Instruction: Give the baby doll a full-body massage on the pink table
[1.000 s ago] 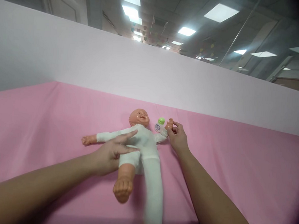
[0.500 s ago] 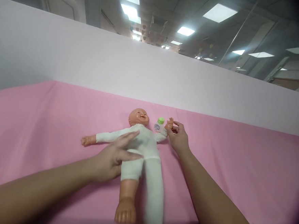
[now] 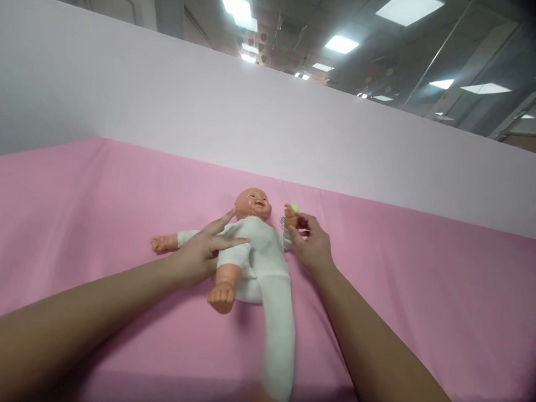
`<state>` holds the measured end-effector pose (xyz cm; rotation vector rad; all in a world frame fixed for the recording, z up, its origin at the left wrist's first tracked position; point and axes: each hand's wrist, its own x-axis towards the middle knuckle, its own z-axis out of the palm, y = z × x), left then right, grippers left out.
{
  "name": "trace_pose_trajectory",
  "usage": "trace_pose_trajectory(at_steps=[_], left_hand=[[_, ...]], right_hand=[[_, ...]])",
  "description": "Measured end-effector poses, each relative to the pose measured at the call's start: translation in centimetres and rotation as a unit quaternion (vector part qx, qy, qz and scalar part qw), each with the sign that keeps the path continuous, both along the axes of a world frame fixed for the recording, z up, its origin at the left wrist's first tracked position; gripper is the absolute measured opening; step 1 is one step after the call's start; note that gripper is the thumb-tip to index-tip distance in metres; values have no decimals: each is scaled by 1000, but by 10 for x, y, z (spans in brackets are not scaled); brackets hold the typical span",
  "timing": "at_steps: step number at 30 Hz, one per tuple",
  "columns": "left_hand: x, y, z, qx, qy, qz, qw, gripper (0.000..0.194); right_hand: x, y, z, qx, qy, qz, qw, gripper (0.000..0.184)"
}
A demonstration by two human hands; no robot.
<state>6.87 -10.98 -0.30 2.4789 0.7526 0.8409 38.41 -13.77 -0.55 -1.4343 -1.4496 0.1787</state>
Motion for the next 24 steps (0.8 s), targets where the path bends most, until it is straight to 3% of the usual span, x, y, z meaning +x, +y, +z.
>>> trace_pose_trajectory(at_steps=[5, 10, 14, 17, 19, 22, 24], left_hand=[[7, -27, 7, 78, 1, -110, 991, 38], [12, -54, 6, 94, 81, -189, 974, 45], [14, -57, 1, 101, 100, -187, 972, 48], [13, -49, 0, 127, 62, -157, 977, 47], [12, -39, 0, 150, 26, -128, 980, 46], [9, -18, 0, 158, -12, -71, 985, 43], [8, -5, -1, 140, -10, -36, 989, 40]], right_hand=[[43, 11, -6, -85, 132, -105, 982, 58], [63, 22, -19, -193, 96, -173, 961, 67], [63, 24, -22, -202, 77, -172, 961, 61], [54, 19, -15, -168, 70, -167, 969, 61], [41, 13, -8, -105, 61, -155, 980, 59], [14, 3, -3, 17, 17, -81, 996, 48], [-7, -2, -3, 61, -24, -29, 997, 40]])
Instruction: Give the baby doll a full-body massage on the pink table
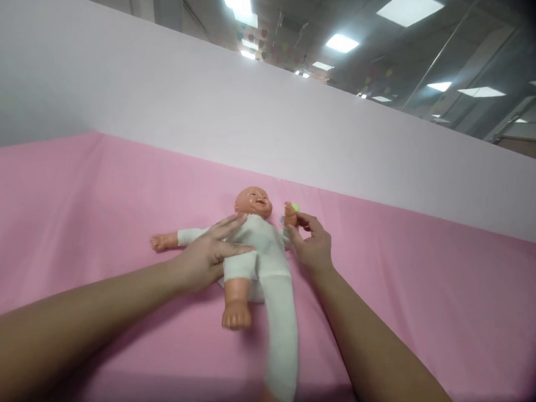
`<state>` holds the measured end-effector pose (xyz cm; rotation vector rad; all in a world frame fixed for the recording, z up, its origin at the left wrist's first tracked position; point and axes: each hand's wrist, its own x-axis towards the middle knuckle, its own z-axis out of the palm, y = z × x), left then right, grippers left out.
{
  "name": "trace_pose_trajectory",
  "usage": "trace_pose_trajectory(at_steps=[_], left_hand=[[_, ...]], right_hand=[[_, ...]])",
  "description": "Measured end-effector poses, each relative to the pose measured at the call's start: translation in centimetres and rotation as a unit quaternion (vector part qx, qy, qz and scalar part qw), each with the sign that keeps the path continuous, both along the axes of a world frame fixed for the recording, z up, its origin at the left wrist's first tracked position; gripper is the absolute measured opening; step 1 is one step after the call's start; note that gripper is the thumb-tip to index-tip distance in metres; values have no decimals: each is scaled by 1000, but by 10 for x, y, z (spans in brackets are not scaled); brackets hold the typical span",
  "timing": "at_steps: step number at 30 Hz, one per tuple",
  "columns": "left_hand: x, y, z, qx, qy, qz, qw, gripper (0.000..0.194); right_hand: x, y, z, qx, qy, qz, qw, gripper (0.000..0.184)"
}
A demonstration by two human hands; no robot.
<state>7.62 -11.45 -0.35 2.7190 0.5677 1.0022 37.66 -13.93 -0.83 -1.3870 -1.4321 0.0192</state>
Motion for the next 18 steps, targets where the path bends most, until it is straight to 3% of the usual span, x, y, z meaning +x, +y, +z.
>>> trace_pose_trajectory(at_steps=[5, 10, 14, 18], left_hand=[[-3, 20, -3, -62, 22, 62, 996, 40], [-3, 17, -2, -80, 23, 48, 995, 37], [-1, 1, 1, -67, 14, -5, 998, 37], [1, -24, 11, -51, 44, -116, 991, 39]], right_hand=[[-35, -2, -5, -15, -100, 74, 992, 27], [-33, 0, -4, -32, -112, 71, 991, 25], [-15, 5, -4, -32, -27, 39, 998, 38], [17, 15, -9, -68, 106, -20, 992, 62]])
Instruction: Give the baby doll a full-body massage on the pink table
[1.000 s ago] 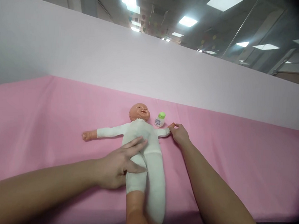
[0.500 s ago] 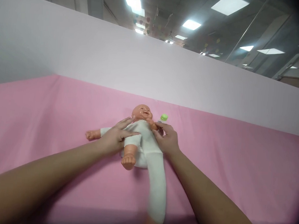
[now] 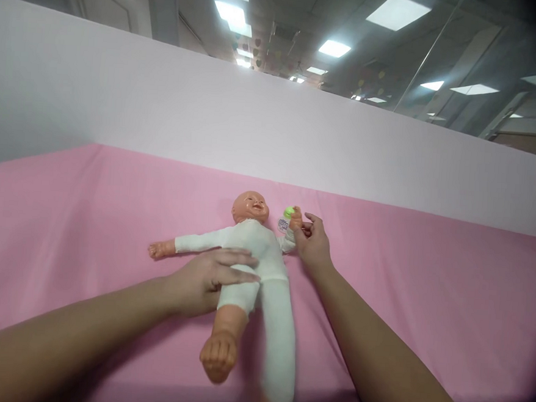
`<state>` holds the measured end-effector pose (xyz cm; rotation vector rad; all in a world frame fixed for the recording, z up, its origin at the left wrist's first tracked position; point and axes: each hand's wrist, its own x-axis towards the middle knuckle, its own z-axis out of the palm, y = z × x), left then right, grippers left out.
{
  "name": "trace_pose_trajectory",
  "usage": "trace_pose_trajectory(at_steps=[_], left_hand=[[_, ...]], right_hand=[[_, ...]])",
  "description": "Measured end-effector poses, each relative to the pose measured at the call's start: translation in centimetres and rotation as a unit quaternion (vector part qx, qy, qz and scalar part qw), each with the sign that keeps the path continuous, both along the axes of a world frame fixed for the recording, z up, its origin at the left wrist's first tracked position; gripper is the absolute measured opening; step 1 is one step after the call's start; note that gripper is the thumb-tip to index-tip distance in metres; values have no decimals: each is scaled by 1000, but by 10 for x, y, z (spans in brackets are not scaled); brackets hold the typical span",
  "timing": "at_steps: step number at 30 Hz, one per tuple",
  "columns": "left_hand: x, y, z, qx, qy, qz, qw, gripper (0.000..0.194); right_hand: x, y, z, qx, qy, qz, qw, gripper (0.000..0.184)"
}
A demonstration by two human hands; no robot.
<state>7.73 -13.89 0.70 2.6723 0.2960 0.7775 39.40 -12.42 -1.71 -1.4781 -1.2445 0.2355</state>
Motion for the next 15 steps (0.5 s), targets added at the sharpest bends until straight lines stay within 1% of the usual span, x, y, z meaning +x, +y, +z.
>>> trace_pose_trajectory(at_steps=[2, 3, 4, 6, 9, 11, 13, 15], left_hand=[[0, -11, 5, -1, 19, -40, 999, 42], [-1, -15, 7, 0, 31, -49, 998, 44], [-1, -19, 8, 6, 44, -51, 998, 47], [-2, -23, 8, 40, 63, -50, 996, 50], [-2, -25, 4, 113, 83, -71, 988, 56], [0, -25, 1, 142, 97, -78, 982, 61], [2, -25, 0, 152, 107, -66, 980, 64], [2, -22, 1, 155, 109, -41, 981, 67]], right_hand=[[19, 5, -3, -56, 27, -49, 997, 67], [28, 7, -5, -87, 29, -71, 993, 67], [37, 9, -7, -113, 27, -88, 989, 67], [49, 10, -11, -147, 14, -108, 983, 63], [57, 11, -16, -161, -13, -116, 980, 54], [57, 9, -15, -163, -32, -110, 980, 48], [51, 6, -11, -157, -47, -102, 981, 45], [40, 0, -3, -131, -78, -97, 984, 46]])
